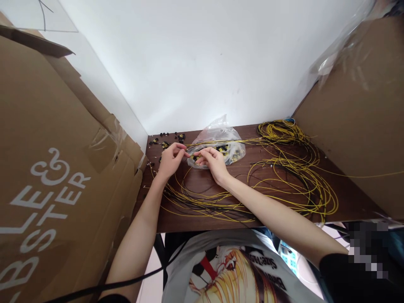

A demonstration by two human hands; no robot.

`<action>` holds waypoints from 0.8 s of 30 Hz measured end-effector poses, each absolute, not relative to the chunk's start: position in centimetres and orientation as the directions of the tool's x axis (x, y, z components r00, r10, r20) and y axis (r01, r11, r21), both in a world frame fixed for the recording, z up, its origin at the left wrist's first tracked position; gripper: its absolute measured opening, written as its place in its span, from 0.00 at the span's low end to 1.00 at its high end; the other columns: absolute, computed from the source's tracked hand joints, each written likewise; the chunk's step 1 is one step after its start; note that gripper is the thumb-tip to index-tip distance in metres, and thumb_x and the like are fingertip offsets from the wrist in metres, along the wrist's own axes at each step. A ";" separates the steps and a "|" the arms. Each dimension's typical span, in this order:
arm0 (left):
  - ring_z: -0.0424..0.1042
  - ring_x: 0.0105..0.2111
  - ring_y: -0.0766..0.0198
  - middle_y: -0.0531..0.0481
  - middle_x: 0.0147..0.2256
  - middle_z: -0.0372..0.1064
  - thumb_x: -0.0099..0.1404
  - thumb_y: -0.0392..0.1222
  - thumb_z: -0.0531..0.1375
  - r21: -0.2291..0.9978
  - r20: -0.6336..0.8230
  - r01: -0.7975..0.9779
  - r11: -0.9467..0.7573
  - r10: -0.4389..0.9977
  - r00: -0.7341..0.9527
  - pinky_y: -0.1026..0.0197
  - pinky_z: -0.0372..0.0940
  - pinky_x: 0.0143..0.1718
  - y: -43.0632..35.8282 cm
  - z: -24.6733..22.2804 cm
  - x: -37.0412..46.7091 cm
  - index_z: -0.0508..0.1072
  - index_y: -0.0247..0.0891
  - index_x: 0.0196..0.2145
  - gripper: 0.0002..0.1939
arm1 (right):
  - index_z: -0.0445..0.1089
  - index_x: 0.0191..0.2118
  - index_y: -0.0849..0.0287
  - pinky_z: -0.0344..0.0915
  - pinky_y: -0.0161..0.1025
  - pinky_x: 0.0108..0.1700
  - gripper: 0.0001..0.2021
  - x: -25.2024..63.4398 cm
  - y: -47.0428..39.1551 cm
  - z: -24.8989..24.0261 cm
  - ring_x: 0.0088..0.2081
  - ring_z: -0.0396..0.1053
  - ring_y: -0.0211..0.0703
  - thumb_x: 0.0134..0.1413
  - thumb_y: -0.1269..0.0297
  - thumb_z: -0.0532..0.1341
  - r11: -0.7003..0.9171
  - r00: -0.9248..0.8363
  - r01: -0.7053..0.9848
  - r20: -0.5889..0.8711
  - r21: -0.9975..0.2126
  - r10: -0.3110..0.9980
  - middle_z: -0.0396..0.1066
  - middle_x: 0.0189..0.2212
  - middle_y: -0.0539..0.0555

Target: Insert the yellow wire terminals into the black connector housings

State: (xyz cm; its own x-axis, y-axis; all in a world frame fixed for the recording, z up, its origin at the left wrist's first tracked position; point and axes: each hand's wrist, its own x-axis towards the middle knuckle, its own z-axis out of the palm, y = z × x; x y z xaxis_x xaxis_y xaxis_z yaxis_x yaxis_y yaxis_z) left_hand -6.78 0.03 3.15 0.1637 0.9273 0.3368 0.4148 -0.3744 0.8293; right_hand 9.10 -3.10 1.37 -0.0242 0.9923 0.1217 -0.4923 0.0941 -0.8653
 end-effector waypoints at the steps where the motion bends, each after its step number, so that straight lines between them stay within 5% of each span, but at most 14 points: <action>1: 0.72 0.28 0.62 0.50 0.25 0.73 0.61 0.42 0.54 0.780 0.342 0.486 -0.395 0.919 0.198 0.61 0.64 0.33 0.0 3.1 -6.8 0.68 0.37 0.35 0.07 | 0.65 0.27 0.60 0.64 0.30 0.27 0.10 9.1 -3.2 1.5 0.24 0.68 0.32 0.46 0.59 0.63 0.105 -0.027 -0.500 0.137 -0.860 0.990 0.74 0.31 0.52; 6: 0.69 0.22 0.63 0.53 0.20 0.70 0.64 0.42 0.51 0.544 0.329 0.684 -0.486 0.873 0.359 0.63 0.59 0.28 -0.1 3.0 -7.4 0.71 0.38 0.34 0.10 | 0.62 0.31 0.57 0.66 0.31 0.28 0.13 9.3 -3.5 2.0 0.24 0.70 0.34 0.48 0.54 0.62 0.110 -0.041 -0.530 0.154 -0.841 0.987 0.74 0.31 0.51; 12: 0.69 0.27 0.60 0.48 0.27 0.72 0.63 0.43 0.52 0.320 0.395 0.789 -0.525 0.831 0.392 0.62 0.59 0.30 0.9 2.4 -9.0 0.74 0.39 0.33 0.12 | 0.58 0.32 0.55 0.66 0.33 0.28 0.14 9.6 -2.8 2.8 0.26 0.72 0.37 0.50 0.52 0.61 0.139 -0.019 -0.557 0.180 -0.819 0.984 0.74 0.30 0.50; 19: 0.63 0.23 0.61 0.48 0.24 0.65 0.60 0.42 0.56 0.234 0.357 0.862 -0.449 0.865 0.354 0.61 0.56 0.27 1.0 2.0 -10.3 0.77 0.41 0.30 0.10 | 0.61 0.31 0.56 0.63 0.32 0.27 0.10 11.7 -2.2 7.0 0.26 0.69 0.34 0.54 0.56 0.58 0.266 0.043 -0.386 0.271 -0.883 0.962 0.74 0.32 0.52; 24: 0.64 0.30 0.56 0.46 0.27 0.66 0.56 0.38 0.59 0.188 0.295 0.876 -0.445 0.876 0.382 0.57 0.59 0.33 0.2 3.2 -10.5 0.77 0.41 0.30 0.06 | 0.64 0.32 0.56 0.63 0.33 0.29 0.10 13.8 -2.0 10.9 0.28 0.69 0.33 0.53 0.55 0.60 0.342 0.047 -0.347 0.348 -0.873 0.936 0.73 0.32 0.51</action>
State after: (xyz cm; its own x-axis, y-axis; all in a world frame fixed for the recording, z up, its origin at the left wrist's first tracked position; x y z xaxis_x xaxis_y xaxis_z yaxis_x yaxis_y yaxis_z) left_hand -10.51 0.22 3.18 0.3819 0.8759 0.2949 0.8756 -0.4450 0.1880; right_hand 13.80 -2.03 10.88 0.0474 0.9364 0.3476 -0.3475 0.3417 -0.8732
